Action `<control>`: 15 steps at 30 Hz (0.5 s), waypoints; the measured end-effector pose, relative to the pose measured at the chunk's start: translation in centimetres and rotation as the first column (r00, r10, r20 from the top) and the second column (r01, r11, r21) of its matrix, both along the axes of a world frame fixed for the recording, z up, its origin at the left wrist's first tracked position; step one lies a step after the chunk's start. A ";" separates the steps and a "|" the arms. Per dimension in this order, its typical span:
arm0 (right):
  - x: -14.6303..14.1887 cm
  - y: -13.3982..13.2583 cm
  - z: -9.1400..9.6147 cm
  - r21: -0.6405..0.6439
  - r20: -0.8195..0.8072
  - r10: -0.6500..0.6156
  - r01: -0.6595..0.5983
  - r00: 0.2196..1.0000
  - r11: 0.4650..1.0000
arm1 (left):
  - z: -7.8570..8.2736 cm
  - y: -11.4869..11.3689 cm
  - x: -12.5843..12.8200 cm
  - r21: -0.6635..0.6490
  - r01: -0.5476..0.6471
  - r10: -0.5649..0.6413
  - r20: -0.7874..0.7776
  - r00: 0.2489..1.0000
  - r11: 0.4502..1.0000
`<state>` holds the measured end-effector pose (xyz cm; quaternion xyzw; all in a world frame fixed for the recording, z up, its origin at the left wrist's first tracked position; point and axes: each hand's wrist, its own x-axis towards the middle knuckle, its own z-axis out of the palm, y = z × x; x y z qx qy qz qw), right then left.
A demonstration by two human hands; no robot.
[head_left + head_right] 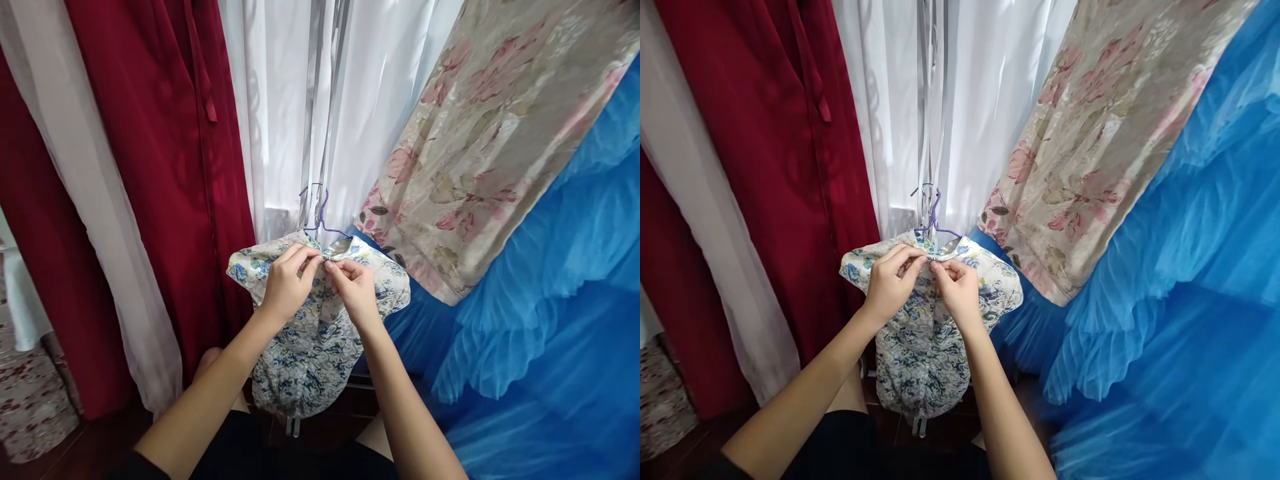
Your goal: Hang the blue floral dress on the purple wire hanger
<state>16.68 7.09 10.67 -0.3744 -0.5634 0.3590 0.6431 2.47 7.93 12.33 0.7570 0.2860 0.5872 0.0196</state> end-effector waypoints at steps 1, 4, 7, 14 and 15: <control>-0.1 0.5 -0.6 -0.008 0.015 -0.044 0.044 0.999 0.999 | 0.2 -0.2 0.0 0.020 -0.027 0.026 0.026 0.999 0.999; -0.5 1.3 -2.6 -0.090 0.087 -0.071 0.079 0.994 0.993 | 1.2 0.1 -1.3 0.053 -0.121 0.112 0.153 0.982 0.991; -0.8 0.6 -4.1 -0.155 0.126 -0.007 0.027 0.992 0.987 | 1.6 2.9 -4.7 -0.025 -0.219 0.216 0.307 0.927 0.975; -2.2 -1.6 -5.3 -0.173 0.076 0.122 -0.107 0.990 0.979 | -5.4 10.1 -11.6 -0.475 0.054 0.408 0.804 0.432 0.879; -2.4 -1.7 -5.7 -0.186 0.046 0.133 -0.122 0.990 0.975 | -6.9 10.3 -11.4 -0.501 0.129 0.426 0.823 0.375 0.856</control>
